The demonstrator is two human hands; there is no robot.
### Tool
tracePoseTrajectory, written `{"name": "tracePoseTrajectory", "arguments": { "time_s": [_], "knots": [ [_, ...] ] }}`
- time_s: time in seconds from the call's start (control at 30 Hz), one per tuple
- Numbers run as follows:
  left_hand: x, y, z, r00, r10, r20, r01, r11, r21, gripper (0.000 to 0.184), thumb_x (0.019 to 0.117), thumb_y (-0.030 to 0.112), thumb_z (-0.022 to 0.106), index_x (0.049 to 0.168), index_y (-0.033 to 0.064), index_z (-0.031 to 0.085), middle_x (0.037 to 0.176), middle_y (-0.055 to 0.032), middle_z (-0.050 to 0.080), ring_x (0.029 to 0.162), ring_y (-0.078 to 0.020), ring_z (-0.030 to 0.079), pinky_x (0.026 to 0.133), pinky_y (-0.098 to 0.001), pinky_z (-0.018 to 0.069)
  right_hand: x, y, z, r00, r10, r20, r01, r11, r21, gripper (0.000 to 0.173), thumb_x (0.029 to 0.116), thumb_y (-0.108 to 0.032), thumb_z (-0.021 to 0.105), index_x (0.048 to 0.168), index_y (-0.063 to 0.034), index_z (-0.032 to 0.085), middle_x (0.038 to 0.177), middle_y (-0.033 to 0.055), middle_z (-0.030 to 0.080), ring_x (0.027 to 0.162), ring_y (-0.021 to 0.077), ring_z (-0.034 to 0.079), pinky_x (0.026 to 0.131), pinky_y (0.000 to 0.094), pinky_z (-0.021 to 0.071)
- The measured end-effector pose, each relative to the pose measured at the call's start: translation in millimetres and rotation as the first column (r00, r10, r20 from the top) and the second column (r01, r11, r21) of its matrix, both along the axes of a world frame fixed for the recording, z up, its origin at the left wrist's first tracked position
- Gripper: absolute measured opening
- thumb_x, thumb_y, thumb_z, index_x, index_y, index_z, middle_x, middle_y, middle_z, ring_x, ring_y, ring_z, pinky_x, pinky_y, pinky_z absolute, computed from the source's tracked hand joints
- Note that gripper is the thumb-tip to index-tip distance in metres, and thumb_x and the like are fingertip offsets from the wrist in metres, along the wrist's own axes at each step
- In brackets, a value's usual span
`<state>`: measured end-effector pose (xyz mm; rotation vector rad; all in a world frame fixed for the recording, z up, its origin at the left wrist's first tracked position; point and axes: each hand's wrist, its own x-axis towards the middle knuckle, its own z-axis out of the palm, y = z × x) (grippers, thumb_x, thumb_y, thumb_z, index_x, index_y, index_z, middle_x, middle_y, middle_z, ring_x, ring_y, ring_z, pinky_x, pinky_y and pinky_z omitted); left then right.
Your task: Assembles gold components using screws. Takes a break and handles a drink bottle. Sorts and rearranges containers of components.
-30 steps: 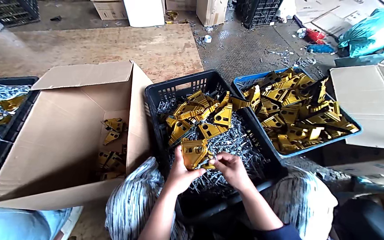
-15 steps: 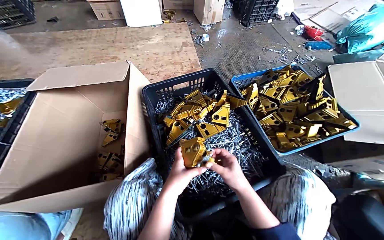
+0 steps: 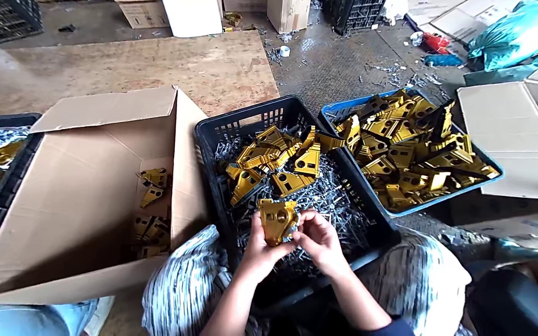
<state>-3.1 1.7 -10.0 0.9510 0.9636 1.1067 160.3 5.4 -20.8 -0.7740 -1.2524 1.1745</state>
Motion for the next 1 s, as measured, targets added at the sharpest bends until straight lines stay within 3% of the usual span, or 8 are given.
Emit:
{"name": "tracePoseTrajectory", "arguments": {
  "time_s": [0.27,0.4,0.53,0.67,0.77,0.83,0.9,1.0],
  "knots": [
    [7.5,-3.6,-4.5,0.991,-0.038,0.128,0.053,0.992,-0.116,0.103,0.0720,-0.009,0.074,0.154,0.0046,0.013,0.128,-0.0169,0.059,0.108,-0.0243,0.068,0.088,-0.0394,0.0612,-15.7,-1.3,-17.7,0.952,-0.286,0.107,0.261,0.944,0.199,0.005,0.0890,-0.014,0.075,0.092,-0.0132,0.071,0.102,-0.0030,0.057,0.100,0.0035,0.056,0.085,0.0187,0.0501],
    [4.9,-2.0,-8.4,0.999,-0.036,0.030,0.039,0.992,-0.118,0.106,0.0682,-0.011,0.075,0.154,0.0054,0.014,0.130,-0.0161,0.059,0.112,-0.0236,0.067,0.092,-0.0393,0.0607,-20.1,-1.5,-29.5,0.991,-0.133,-0.029,0.136,0.986,0.101,0.037,0.0921,-0.006,0.066,0.125,-0.0050,0.050,0.140,0.0118,0.052,0.132,0.0217,0.055,0.104,0.0376,0.0552],
    [2.5,-5.9,-13.2,0.997,-0.076,0.017,0.078,0.991,-0.105,0.115,0.0671,-0.011,0.078,0.156,0.0064,0.007,0.135,-0.0169,0.056,0.116,-0.0246,0.066,0.093,-0.0400,0.0608,-13.1,0.9,-19.5,0.988,0.032,-0.150,-0.038,0.999,-0.032,0.055,0.0851,0.007,0.063,0.130,-0.0022,0.033,0.136,0.0163,0.057,0.126,0.0265,0.061,0.103,0.0428,0.0558],
    [0.7,-4.0,-8.5,0.999,0.038,-0.029,-0.038,0.999,-0.005,0.114,0.0698,-0.002,0.082,0.156,0.0053,0.009,0.136,-0.0172,0.053,0.114,-0.0223,0.066,0.093,-0.0370,0.0604,30.4,22.3,-1.1,0.898,0.085,0.431,0.001,0.981,-0.196,0.052,0.0905,-0.024,0.074,0.132,0.0022,0.057,0.129,0.0124,0.065,0.117,0.0203,0.065,0.094,0.0375,0.0586],
    [-7.2,5.6,0.6,0.986,0.160,0.046,-0.157,0.985,-0.066,0.106,0.0746,-0.002,0.079,0.155,0.0078,0.011,0.119,-0.0151,0.058,0.093,-0.0209,0.069,0.078,-0.0358,0.0625,67.7,42.1,-4.0,0.286,0.076,0.955,0.259,0.953,-0.154,0.029,0.0937,-0.018,0.069,0.121,-0.0112,0.076,0.128,0.0150,0.069,0.126,0.0379,0.059,0.103,0.0600,0.0459],
    [-9.7,8.0,5.9,0.955,0.230,0.187,-0.200,0.965,-0.169,0.078,0.0913,0.005,0.064,0.152,0.0113,0.016,0.108,-0.0120,0.060,0.081,-0.0197,0.068,0.071,-0.0344,0.0615,79.9,47.2,-18.0,0.096,0.147,0.984,0.323,0.931,-0.170,0.026,0.0925,-0.019,0.070,0.116,-0.0153,0.078,0.131,0.0178,0.066,0.130,0.0432,0.052,0.104,0.0642,0.0404],
    [-8.8,11.8,15.6,0.912,0.352,0.208,-0.274,0.904,-0.328,0.050,0.1105,0.028,0.041,0.156,0.0155,0.023,0.112,-0.0130,0.063,0.083,-0.0211,0.070,0.070,-0.0353,0.0616,80.0,43.5,-15.5,0.155,0.069,0.986,0.324,0.939,-0.117,0.020,0.0939,-0.021,0.070,0.109,-0.0129,0.080,0.123,0.0167,0.070,0.124,0.0406,0.059,0.102,0.0610,0.0456],
    [-11.4,13.1,14.0,0.895,0.435,0.101,-0.391,0.872,-0.294,0.045,0.1125,0.030,0.033,0.154,0.0104,0.032,0.125,-0.0127,0.061,0.099,-0.0194,0.069,0.079,-0.0364,0.0609,74.5,33.5,12.2,0.373,-0.062,0.926,0.320,0.945,-0.066,0.020,0.0950,-0.021,0.070,0.105,-0.0070,0.080,0.106,0.0142,0.075,0.098,0.0318,0.071,0.089,0.0551,0.0552]
  ]
}}
